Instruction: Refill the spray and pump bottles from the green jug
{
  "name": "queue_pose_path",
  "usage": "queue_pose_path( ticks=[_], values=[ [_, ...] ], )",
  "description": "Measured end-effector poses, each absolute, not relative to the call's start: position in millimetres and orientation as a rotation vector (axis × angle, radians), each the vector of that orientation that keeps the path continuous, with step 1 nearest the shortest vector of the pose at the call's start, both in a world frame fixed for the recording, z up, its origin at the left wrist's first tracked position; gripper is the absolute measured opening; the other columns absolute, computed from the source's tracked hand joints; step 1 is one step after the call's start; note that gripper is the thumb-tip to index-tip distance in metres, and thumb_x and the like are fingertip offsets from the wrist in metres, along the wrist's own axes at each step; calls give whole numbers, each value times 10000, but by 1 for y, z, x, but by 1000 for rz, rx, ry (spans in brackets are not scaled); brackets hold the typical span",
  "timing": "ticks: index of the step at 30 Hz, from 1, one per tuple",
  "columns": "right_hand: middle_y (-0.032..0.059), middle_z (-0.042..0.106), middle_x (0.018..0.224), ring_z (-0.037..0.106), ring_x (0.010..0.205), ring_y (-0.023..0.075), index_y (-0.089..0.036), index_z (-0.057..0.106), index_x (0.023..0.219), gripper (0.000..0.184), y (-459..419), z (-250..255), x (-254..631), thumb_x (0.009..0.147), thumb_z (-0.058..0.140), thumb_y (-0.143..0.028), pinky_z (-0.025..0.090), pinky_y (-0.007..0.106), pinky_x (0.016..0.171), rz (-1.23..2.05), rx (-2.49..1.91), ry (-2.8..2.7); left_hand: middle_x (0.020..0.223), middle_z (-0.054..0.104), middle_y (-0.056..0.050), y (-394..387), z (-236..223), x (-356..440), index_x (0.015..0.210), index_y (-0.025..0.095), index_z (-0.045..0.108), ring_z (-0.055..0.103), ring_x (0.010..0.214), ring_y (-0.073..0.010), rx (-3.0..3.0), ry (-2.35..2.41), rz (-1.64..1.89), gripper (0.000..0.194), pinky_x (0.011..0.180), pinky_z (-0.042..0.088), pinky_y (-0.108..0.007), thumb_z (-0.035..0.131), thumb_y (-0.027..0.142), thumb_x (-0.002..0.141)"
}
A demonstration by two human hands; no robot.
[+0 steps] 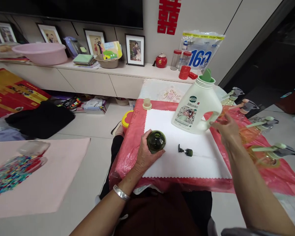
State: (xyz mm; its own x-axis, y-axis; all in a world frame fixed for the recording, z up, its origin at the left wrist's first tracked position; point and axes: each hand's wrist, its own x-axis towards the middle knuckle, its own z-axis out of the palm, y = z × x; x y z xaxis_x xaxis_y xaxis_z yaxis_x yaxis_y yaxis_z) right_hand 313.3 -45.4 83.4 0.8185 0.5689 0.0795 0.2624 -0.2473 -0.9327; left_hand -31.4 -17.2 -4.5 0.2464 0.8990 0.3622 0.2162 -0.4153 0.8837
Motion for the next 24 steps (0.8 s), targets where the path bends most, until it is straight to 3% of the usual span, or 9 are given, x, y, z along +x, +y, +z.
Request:
queue_pose_path(
  ticks=[2,3,6,8,12,14,17,21,24],
  values=[
    [188,581,1305,630,910,217,-128,422,1493,1027,-68,70,302,562,762,-394,516,314,657,301,-1866,-556,1426,527,-157,-17,-5,-31,1446,201,371,552,1340,-335,1783,1011,1200,948,1140,454,-517,878,431,679],
    [187,590,1293,632,926,232,-123,451,1476,990,-80,63,295,584,750,-432,529,343,689,308,-1882,-559,1432,522,-158,-18,-5,-32,1447,204,369,547,1345,-336,1772,1009,1195,950,1143,450,-518,877,446,682],
    [122,683,1073,638,953,269,-155,704,1161,683,-114,44,267,586,802,-511,538,406,827,445,-1941,-753,1445,513,-158,-19,-5,-31,1447,210,367,536,1351,-341,1730,1010,1176,964,1145,443,-525,883,472,676],
    [104,680,1089,634,965,267,-196,721,1116,550,-130,34,251,732,716,-589,534,426,855,492,-1976,-1251,1445,513,-158,-19,-6,-31,1446,209,372,530,1354,-348,1697,1006,1173,979,1148,438,-531,894,470,659],
    [109,656,1083,573,998,277,-203,696,1151,355,-143,21,232,906,544,-410,502,431,846,201,-1970,-1861,1481,475,-172,-20,-9,-29,1471,206,343,494,1386,-365,1653,983,1182,1048,1181,394,-556,914,463,630],
    [111,654,1015,537,928,282,-208,703,1118,313,-140,21,229,914,505,-337,467,405,746,69,-2039,-1940,1494,459,-182,-20,-10,-29,1482,203,325,481,1396,-372,1649,971,1187,1073,1193,374,-572,917,463,626],
    [90,661,981,504,882,272,-245,712,1104,292,-133,33,223,919,533,-383,430,387,708,88,-2011,-1902,1469,479,-179,-21,-8,-29,1472,195,344,489,1387,-371,1651,962,1186,1040,1191,378,-574,913,441,637],
    [62,661,1066,545,849,203,-256,705,1108,349,-123,62,202,868,690,-509,473,358,742,539,-1770,-1483,1453,493,-174,-20,-5,-28,1455,190,373,488,1388,-371,1646,981,1181,1014,1197,376,-564,921,382,623],
    [54,672,1060,597,842,174,-266,723,1093,403,-111,82,183,767,815,-484,498,309,724,864,-1448,-1066,1457,494,-172,-20,-4,-27,1445,194,388,483,1393,-378,1650,992,1183,1029,1204,364,-576,939,349,591]
  ],
)
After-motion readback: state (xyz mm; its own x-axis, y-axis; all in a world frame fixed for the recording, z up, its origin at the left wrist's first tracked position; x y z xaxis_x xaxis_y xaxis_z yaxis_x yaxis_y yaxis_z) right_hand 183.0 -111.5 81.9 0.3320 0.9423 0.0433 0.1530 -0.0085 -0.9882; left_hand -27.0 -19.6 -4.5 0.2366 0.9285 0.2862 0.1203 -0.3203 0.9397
